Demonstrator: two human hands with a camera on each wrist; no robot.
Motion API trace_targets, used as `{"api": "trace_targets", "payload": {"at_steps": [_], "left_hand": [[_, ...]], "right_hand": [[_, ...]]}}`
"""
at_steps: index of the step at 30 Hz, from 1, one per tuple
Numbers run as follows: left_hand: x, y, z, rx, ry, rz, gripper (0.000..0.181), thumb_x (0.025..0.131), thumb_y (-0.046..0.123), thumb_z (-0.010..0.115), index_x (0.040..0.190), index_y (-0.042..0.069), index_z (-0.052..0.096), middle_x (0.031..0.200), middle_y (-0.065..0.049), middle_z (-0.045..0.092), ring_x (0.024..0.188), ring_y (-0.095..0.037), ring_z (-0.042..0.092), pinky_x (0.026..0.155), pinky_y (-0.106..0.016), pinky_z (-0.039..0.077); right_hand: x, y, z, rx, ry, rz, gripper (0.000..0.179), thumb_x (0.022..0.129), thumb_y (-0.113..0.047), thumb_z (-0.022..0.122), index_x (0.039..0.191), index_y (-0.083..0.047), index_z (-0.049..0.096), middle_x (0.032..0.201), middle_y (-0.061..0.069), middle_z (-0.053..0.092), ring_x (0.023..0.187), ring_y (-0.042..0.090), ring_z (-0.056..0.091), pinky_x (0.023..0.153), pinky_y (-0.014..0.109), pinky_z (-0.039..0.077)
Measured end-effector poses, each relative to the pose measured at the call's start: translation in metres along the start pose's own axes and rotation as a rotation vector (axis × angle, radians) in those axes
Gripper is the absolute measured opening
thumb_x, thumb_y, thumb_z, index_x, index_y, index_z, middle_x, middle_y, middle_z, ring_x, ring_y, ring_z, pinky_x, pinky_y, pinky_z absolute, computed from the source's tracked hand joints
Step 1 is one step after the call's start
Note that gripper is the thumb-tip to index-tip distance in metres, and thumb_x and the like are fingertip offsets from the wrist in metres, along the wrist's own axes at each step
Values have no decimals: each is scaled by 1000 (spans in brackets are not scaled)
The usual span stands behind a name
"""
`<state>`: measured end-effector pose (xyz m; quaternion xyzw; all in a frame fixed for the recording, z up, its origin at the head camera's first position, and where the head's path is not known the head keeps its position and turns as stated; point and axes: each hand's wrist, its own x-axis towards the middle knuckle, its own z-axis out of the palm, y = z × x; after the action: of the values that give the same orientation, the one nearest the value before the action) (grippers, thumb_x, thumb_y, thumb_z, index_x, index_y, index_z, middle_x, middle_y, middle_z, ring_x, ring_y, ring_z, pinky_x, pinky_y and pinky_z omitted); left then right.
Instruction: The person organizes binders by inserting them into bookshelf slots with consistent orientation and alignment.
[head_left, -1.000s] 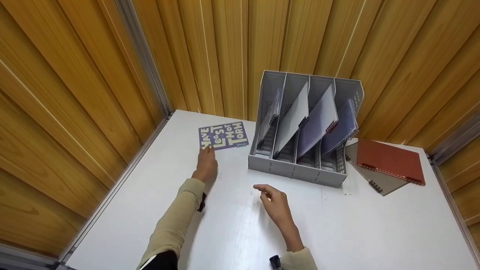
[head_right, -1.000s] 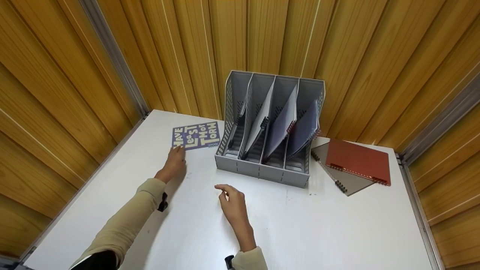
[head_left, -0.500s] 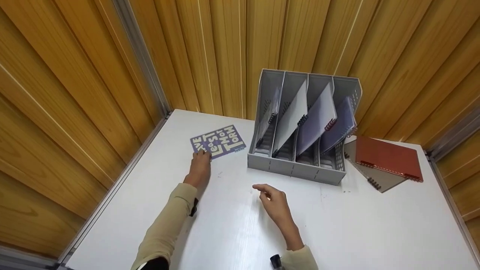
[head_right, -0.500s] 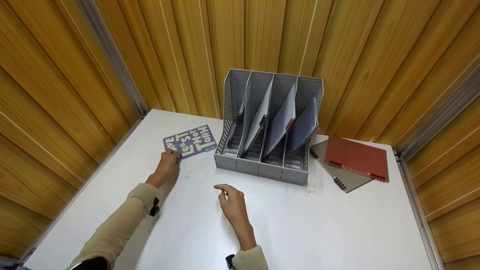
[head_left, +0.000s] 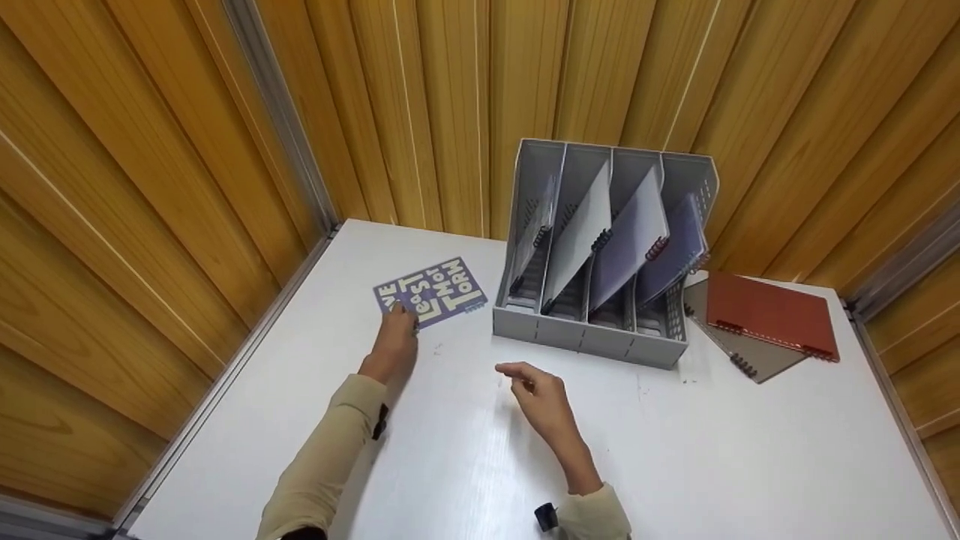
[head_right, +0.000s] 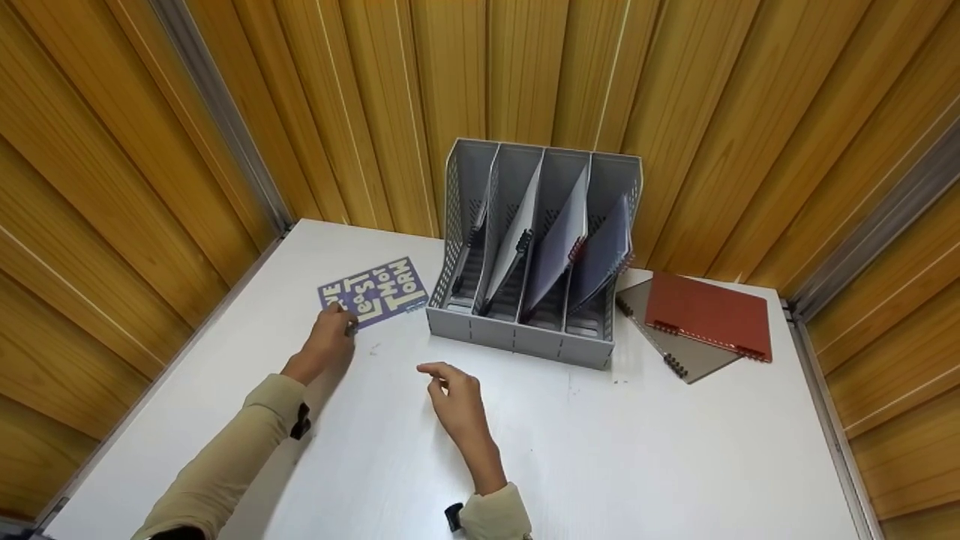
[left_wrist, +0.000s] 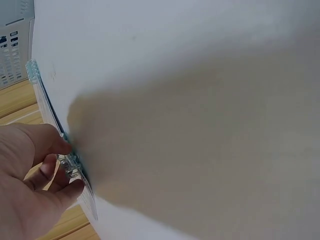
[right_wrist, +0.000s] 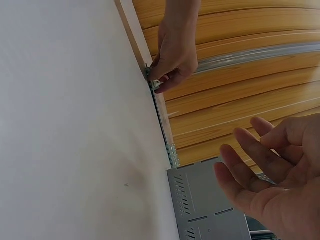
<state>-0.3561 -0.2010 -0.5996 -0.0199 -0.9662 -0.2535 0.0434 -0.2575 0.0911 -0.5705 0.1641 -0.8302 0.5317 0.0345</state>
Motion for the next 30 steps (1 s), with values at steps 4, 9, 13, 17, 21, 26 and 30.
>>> {"api": "trace_targets", "payload": {"at_steps": [4, 9, 13, 17, 21, 26, 30], "left_hand": [[-5, 1, -1, 15, 18, 20, 17, 98, -4, 53, 108, -4, 67, 114, -15, 51, 110, -32, 51, 98, -44, 48], [-9, 3, -4, 50, 42, 55, 14, 99, -3, 52, 106, -3, 64, 118, -19, 48, 117, -37, 48, 98, -46, 47], [-11, 4, -7, 110, 79, 80, 21, 100, -6, 48, 117, -4, 59, 125, -23, 47, 120, -39, 47, 99, -48, 47], [-9, 4, -8, 219, 149, 154, 28, 94, -13, 56, 121, -8, 55, 116, -26, 57, 109, -40, 55, 94, -49, 49], [-6, 5, -10, 325, 230, 226, 27, 87, -12, 66, 111, -5, 59, 100, -24, 66, 96, -40, 62, 87, -49, 52], [-7, 7, -13, 276, 227, 215, 16, 86, -9, 71, 98, 0, 68, 94, -17, 69, 91, -34, 64, 81, -45, 54], [-14, 9, -12, 231, 176, 199, 13, 87, -6, 73, 98, 1, 72, 96, -15, 70, 93, -32, 64, 81, -44, 54]], "right_hand": [[-1, -1, 3, 2, -16, -9, 32, 99, -1, 51, 117, -12, 75, 117, 3, 74, 114, 23, 68, 96, 44, 54], [-4, 0, 7, 15, -22, -9, 32, 98, 0, 52, 116, -12, 75, 116, 3, 75, 114, 23, 68, 95, 44, 54], [-2, -1, 8, 14, -30, -26, 32, 98, 1, 52, 115, -12, 76, 116, 3, 75, 114, 24, 68, 95, 44, 55], [5, -3, 9, -1, -37, -52, 33, 97, 3, 51, 114, -11, 76, 115, 4, 75, 113, 25, 68, 94, 45, 55], [18, -4, 14, -32, -48, -90, 34, 95, 5, 51, 113, -8, 76, 115, 6, 75, 113, 27, 68, 93, 45, 56], [43, -4, 31, -125, -55, -162, 34, 91, 9, 52, 114, -4, 74, 116, 11, 74, 114, 29, 68, 92, 43, 56], [64, -1, 45, -243, -35, -218, 37, 88, 10, 56, 120, 0, 70, 123, 16, 70, 119, 33, 64, 98, 45, 52]]}}
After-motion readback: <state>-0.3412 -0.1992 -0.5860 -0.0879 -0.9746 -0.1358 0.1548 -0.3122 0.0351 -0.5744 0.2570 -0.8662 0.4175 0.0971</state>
